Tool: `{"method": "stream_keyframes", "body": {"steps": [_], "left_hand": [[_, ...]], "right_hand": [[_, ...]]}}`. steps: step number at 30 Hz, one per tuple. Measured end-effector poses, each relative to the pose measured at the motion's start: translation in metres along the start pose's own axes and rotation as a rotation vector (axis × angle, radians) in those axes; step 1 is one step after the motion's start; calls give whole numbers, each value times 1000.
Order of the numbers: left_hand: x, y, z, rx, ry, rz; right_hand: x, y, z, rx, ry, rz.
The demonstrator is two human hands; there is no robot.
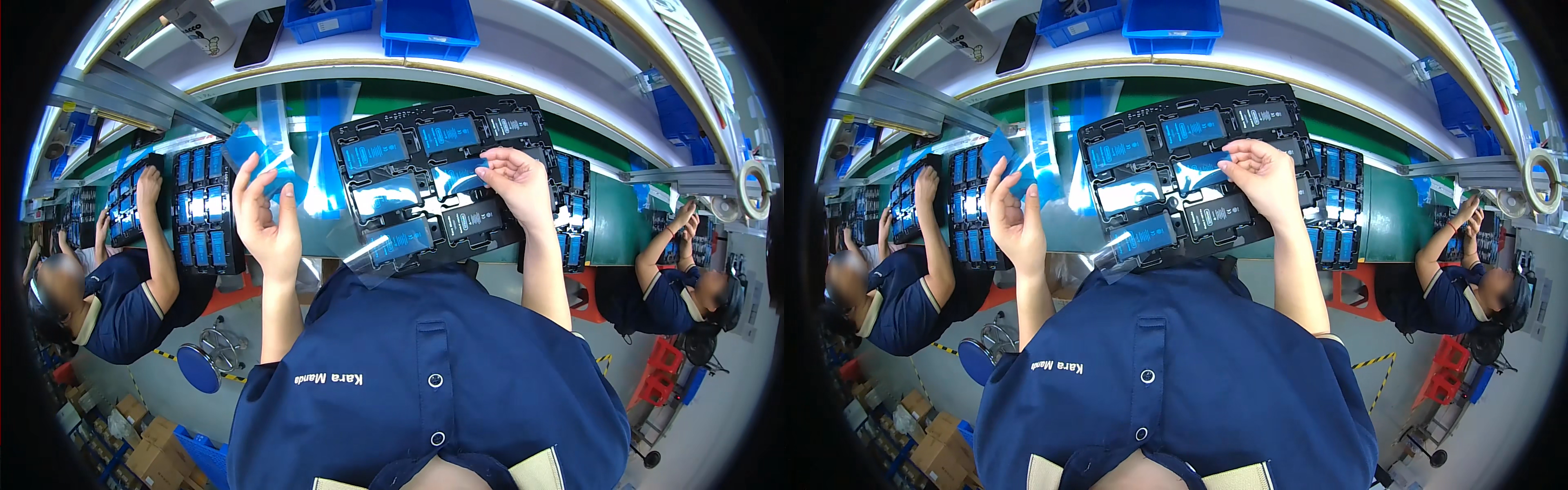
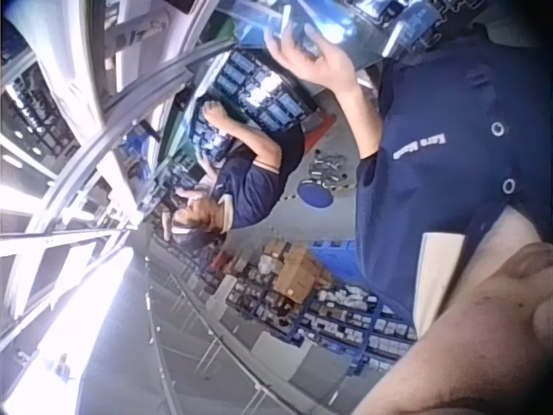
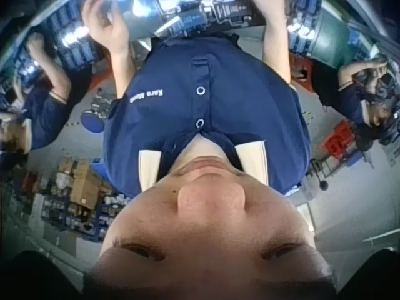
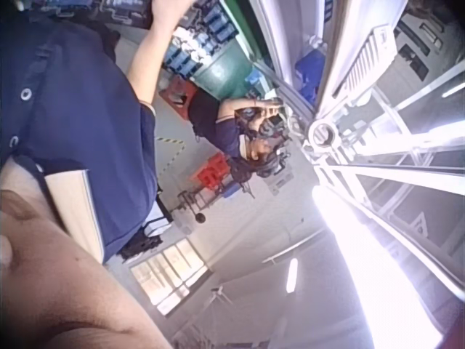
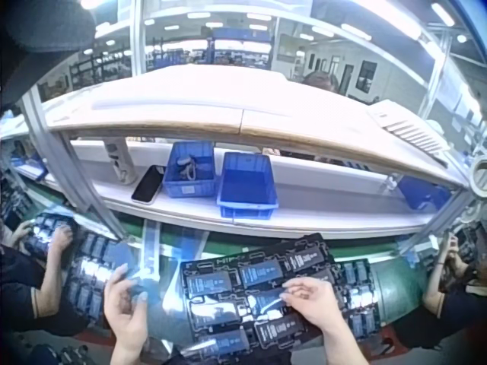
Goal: The person applies blue protective film to small black rectangular electronic components arranged in a black plastic tray. They peel the film from a backing sheet and smooth it onto the surface of each component one by one.
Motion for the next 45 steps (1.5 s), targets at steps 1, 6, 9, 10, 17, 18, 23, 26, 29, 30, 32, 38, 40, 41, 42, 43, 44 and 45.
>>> {"method": "stream_keyframes", "body": {"steps": [1,6,9,10,17,18,23,26,29,30,32,38,40,41,42,43,44,45], "left_hand": [[0,0,0,-1,0,6],[-1,-2,0,-3,2,51],[-2,-2,0,-8,69,80],[-3,-2,1,-9,98,89],[32,-1,-5,-52,-42,80],[47,-2,-7,-134,-122,-17],[101,-39,1,-679,-273,-50],[110,-48,9,-748,-305,87],[107,-49,5,-510,-102,255],[105,-50,5,-470,-47,271],[96,-50,7,-502,-43,232],[89,-55,16,-658,-166,91],[90,-57,19,-697,-170,86],[89,-58,20,-720,-166,87],[89,-58,20,-744,-161,87],[89,-57,20,-764,-153,89],[88,-55,19,-752,-138,78],[88,-51,17,-740,-122,67]], "right_hand": [[0,0,0,2,2,16],[-1,0,0,32,43,60],[-3,-1,1,52,52,102],[-5,-1,1,61,60,126],[-37,-12,13,143,230,613],[-51,-17,19,187,303,749],[-107,-61,53,-190,616,224],[-111,-80,61,-433,548,180],[-105,-80,64,-364,450,55],[-99,-80,66,-305,417,1],[-84,-85,68,-317,365,-49],[-100,-78,78,-260,389,219],[-92,-74,81,-335,347,127],[-86,-72,82,-370,325,81],[-79,-72,82,-416,327,-20],[-72,-71,82,-443,293,-115],[-67,-65,82,-411,161,-245],[-61,-59,83,-375,30,-374]]}}
Point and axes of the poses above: each hand's wrist, its own z-axis away from the middle knuckle, its own y-axis out of the back of the hand, x = y × z, the point moved 5 cm from there along -z, towards the middle knuckle, and after that the axes turned 7 degrees about z, right-handed, at the moved point
